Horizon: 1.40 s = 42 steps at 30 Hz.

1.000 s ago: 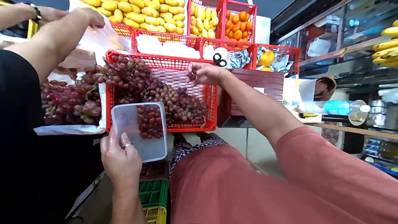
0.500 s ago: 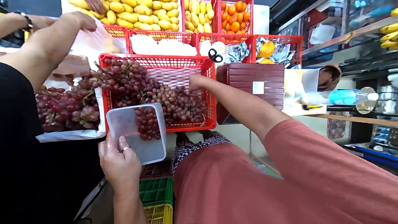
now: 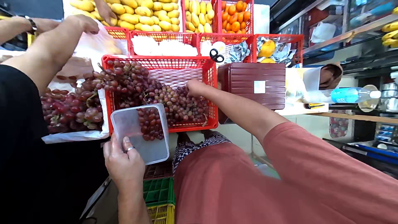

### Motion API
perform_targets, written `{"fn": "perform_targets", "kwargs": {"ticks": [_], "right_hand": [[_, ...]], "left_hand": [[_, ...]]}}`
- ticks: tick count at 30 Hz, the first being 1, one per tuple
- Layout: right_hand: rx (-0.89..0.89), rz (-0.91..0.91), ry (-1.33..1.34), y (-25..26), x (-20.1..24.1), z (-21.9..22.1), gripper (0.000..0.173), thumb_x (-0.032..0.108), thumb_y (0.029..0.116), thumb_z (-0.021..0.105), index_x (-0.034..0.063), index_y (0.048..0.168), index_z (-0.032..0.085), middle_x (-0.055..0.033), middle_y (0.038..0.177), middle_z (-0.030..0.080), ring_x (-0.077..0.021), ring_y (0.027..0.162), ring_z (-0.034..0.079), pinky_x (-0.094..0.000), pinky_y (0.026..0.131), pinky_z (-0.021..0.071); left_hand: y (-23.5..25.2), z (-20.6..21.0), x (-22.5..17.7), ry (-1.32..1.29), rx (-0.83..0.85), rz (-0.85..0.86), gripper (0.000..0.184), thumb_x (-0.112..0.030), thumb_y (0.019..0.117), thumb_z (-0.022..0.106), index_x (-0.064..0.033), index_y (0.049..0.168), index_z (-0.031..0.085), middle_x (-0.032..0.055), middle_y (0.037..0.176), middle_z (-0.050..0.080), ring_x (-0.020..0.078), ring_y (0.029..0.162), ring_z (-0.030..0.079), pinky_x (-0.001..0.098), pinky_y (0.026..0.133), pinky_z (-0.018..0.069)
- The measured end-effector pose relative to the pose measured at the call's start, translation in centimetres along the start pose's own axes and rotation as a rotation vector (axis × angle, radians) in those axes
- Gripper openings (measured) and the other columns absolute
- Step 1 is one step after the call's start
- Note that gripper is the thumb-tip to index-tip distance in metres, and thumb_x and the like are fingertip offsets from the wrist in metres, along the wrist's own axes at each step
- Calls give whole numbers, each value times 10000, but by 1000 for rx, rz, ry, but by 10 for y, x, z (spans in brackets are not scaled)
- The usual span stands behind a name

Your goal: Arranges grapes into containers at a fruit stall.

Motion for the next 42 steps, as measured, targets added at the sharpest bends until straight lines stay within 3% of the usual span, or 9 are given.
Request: {"fn": "perform_targets", "kwargs": {"ticks": [3, 6, 14, 26, 33, 35, 37, 39, 42], "right_hand": [[52, -57, -23, 3, -8, -7, 281, 240, 956, 719, 2, 1104, 733, -219, 1121, 705, -394, 1099, 668, -631, 965, 513], [42, -29, 11, 0, -16, -11, 239, 177, 965, 649, -22, 1076, 719, -228, 1079, 700, -394, 1051, 673, -626, 914, 522], [-100, -22, 110, -7, 1, 12, 366, 137, 906, 757, -29, 1208, 634, -248, 1164, 674, -417, 1116, 658, -620, 954, 527], [-158, -13, 47, -9, 5, 18, 271, 116, 925, 664, 51, 1185, 696, -205, 1170, 695, -397, 1121, 668, -629, 908, 550], [-141, -92, 228, -17, -11, -18, 316, 205, 970, 678, 50, 1243, 707, -213, 1193, 698, -384, 1151, 658, -629, 1009, 497], [-216, -194, 375, -40, 11, -50, 293, 253, 987, 669, 68, 1211, 711, -164, 1072, 717, -310, 978, 694, -569, 908, 547], [-235, -371, 543, -93, 59, -86, 308, 253, 1013, 651, 71, 1259, 685, -100, 1007, 708, -182, 808, 669, -411, 758, 571], [-250, -631, 581, -155, 121, -107, 222, 158, 992, 678, 79, 1197, 710, -49, 1014, 731, -97, 820, 685, -307, 763, 592], [-251, -906, 312, -212, 203, -90, 182, 100, 941, 717, 113, 1120, 746, -32, 999, 711, -126, 927, 676, -336, 848, 584]], "left_hand": [[-1, 0, 0, -1, -4, 2, 390, -167, 1059, 437, 66, 1326, 599, 282, 1194, 626, 386, 1158, 602, 499, 1018, 468], [-1, 1, 0, -1, -10, -6, 396, -174, 1063, 437, 57, 1343, 596, 282, 1206, 625, 377, 1158, 605, 495, 1021, 467], [-2, 1, 0, 9, -20, -9, 395, -170, 1062, 433, 56, 1344, 593, 274, 1191, 625, 363, 1144, 605, 480, 1010, 468], [-1, 3, 0, 21, -24, -25, 391, -176, 1065, 439, 56, 1339, 592, 250, 1188, 632, 324, 1132, 615, 444, 1003, 480], [-1, -1, -3, 0, -5, -17, 384, -156, 1058, 447, 74, 1329, 592, 286, 1228, 621, 374, 1188, 601, 497, 1043, 464], [0, -2, 1, -12, -7, -29, 396, -159, 1060, 447, 45, 1372, 579, 275, 1234, 621, 370, 1180, 609, 505, 1033, 480], [1, -1, 3, -33, -11, -42, 404, -159, 1059, 445, 17, 1399, 573, 253, 1232, 622, 353, 1151, 619, 506, 1006, 496], [0, 0, 5, -56, -3, -40, 394, -159, 1064, 447, 7, 1394, 581, 244, 1211, 627, 342, 1127, 627, 501, 991, 504], [0, -5, 9, -120, 31, -5, 348, -145, 1042, 449, 18, 1273, 652, 203, 1115, 650, 293, 1059, 637, 475, 947, 516]]}}
Point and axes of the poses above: each hand's wrist, its own y-axis towards the middle knuckle, its own z-axis out of the palm, x = y × z, the point moved 4 cm from there along y, towards the middle knuckle
